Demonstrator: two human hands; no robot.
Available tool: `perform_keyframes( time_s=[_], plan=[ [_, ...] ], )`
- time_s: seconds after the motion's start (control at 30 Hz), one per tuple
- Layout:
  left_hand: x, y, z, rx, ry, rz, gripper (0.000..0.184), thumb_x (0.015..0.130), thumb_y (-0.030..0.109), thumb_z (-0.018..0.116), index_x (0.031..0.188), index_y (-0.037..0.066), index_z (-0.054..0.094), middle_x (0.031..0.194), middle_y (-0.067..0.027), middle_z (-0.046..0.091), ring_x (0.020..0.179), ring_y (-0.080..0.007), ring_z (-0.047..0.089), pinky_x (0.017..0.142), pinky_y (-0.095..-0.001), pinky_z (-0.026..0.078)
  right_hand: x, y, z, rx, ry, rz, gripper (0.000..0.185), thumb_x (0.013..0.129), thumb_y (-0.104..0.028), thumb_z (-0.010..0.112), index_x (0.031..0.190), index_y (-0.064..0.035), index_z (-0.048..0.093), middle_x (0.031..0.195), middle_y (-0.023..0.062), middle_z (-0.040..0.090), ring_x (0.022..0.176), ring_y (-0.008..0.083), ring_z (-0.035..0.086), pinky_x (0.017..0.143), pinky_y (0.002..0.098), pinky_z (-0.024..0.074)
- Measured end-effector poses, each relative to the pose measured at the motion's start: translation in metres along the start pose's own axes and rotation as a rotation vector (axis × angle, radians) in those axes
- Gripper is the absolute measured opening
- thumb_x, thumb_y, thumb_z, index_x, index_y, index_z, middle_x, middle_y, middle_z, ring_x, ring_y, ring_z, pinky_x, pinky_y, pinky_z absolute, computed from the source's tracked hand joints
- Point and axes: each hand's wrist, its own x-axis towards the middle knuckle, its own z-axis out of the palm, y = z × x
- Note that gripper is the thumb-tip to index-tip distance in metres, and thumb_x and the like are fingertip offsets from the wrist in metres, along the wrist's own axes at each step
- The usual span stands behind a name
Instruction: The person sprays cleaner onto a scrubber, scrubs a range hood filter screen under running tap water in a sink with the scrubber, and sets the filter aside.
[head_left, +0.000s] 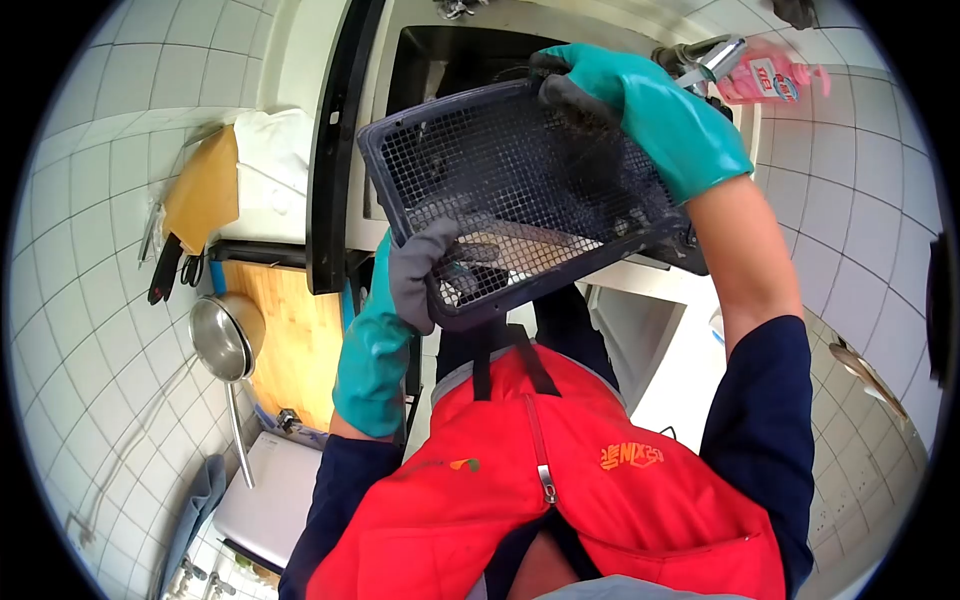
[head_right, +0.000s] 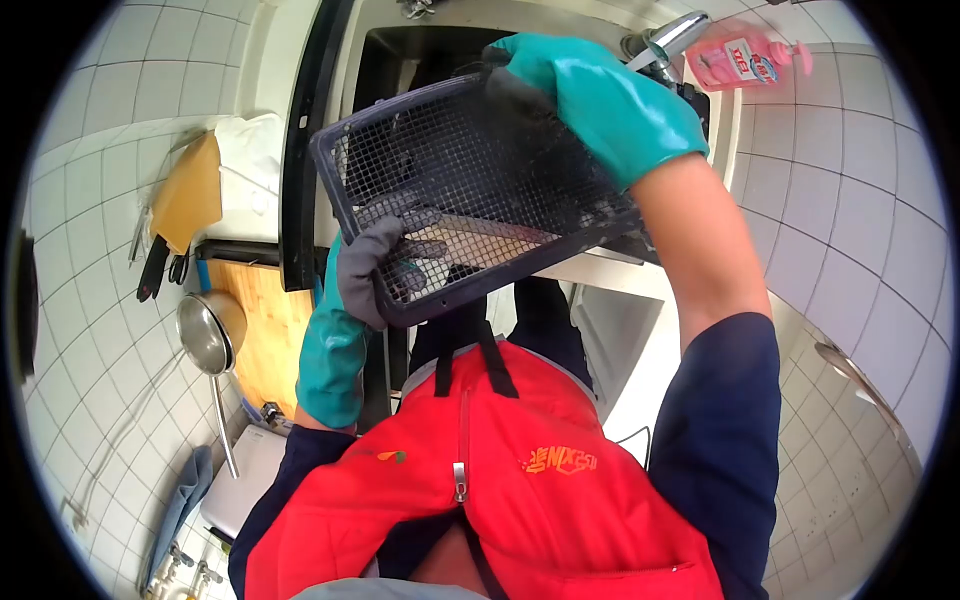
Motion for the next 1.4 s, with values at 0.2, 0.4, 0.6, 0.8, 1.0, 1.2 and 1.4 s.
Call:
perform_keyframes(
  time_s=[0.2,0.4,0.6,0.8,1.0,1.2,1.4],
  plan=[
    [0.003,0.009,-0.003,-0.854,0.238,-0.458,0.043,0.099,0.021,0.045,0.125,-0.011,0.057,0.122,-0.0178,0.067,0.108,-0.0287,0.07,0.102,-0.0422,0.058,0.008,0.018,0.016,0.083,0.214,-0.095,0.057,0.095,-0.02,0.058,0.151,-0.0094,0.053,0.126,0.0136,0.073,0.114,0.0237,0.068,0.103,0.0343,0.05],
    [-0.022,0.007,-0.005,-0.378,0.201,-0.296,0.033,0.104,0.01,0.044,0.125,-0.011,0.058,0.125,-0.0181,0.066,0.113,-0.0247,0.067,0.103,-0.0405,0.055,-0.03,0.014,0.043,0.294,0.493,-0.239,0.055,0.096,-0.023,0.062,0.149,-0.0099,0.055,0.112,0.0127,0.075,0.102,0.0208,0.07,0.096,0.0336,0.0518],
    [-0.019,0.001,0.018,-0.149,0.329,-0.284,0.027,0.1,-0.001,0.045,0.118,-0.015,0.061,0.129,-0.02,0.064,0.118,-0.0235,0.063,0.106,-0.0371,0.051,-0.122,0.05,0.058,0.673,0.391,-0.047,0.053,0.096,-0.023,0.063,0.145,-0.0048,0.056,0.113,0.0121,0.07,0.097,0.0182,0.069,0.087,0.0311,0.0554],
    [0.001,0.028,0.066,-0.726,0.58,-0.506,0.041,0.103,0.009,0.036,0.132,-0.012,0.056,0.138,-0.0193,0.058,0.125,-0.0258,0.06,0.111,-0.043,0.049,-0.126,0.117,0.054,1.097,0.182,0.17,0.043,0.1,-0.018,0.058,0.139,0.0006,0.059,0.114,0.0097,0.069,0.1,0.0191,0.068,0.089,0.0304,0.0563],
    [0.048,0.05,0.132,-1.103,0.744,-0.699,0.048,0.104,0.016,0.035,0.143,-0.009,0.049,0.141,-0.0193,0.057,0.129,-0.0281,0.059,0.107,-0.0415,0.052,-0.088,0.129,0.071,1.079,-0.13,-0.036,0.058,0.08,-0.012,0.075,0.134,-0.0011,0.06,0.118,0.0085,0.067,0.108,0.019,0.066,0.099,0.0329,0.0531],
    [0.028,0.04,0.154,-0.56,0.334,-0.682,0.045,0.101,0.005,0.048,0.145,-0.007,0.049,0.147,-0.0183,0.053,0.131,-0.0311,0.059,0.105,-0.0432,0.054,-0.056,0.153,0.085,0.807,-0.021,-0.353,0.095,0.043,-0.003,0.092,0.13,-0.0053,0.052,0.14,0.0091,0.053,0.132,0.019,0.051,0.116,0.0351,0.0373],
    [0.029,0.081,0.09,-0.96,0.498,-0.657,0.052,0.111,0.034,0.046,0.15,0.0,0.042,0.146,-0.0155,0.056,0.129,-0.0292,0.06,0.106,-0.0485,0.053,-0.027,0.189,0.055,0.705,-0.094,-0.574,0.123,0.02,-0.024,0.102,0.132,-0.0122,0.053,0.144,0.009,0.052,0.134,0.0235,0.049,0.121,0.0421,0.0319]
  ],
)
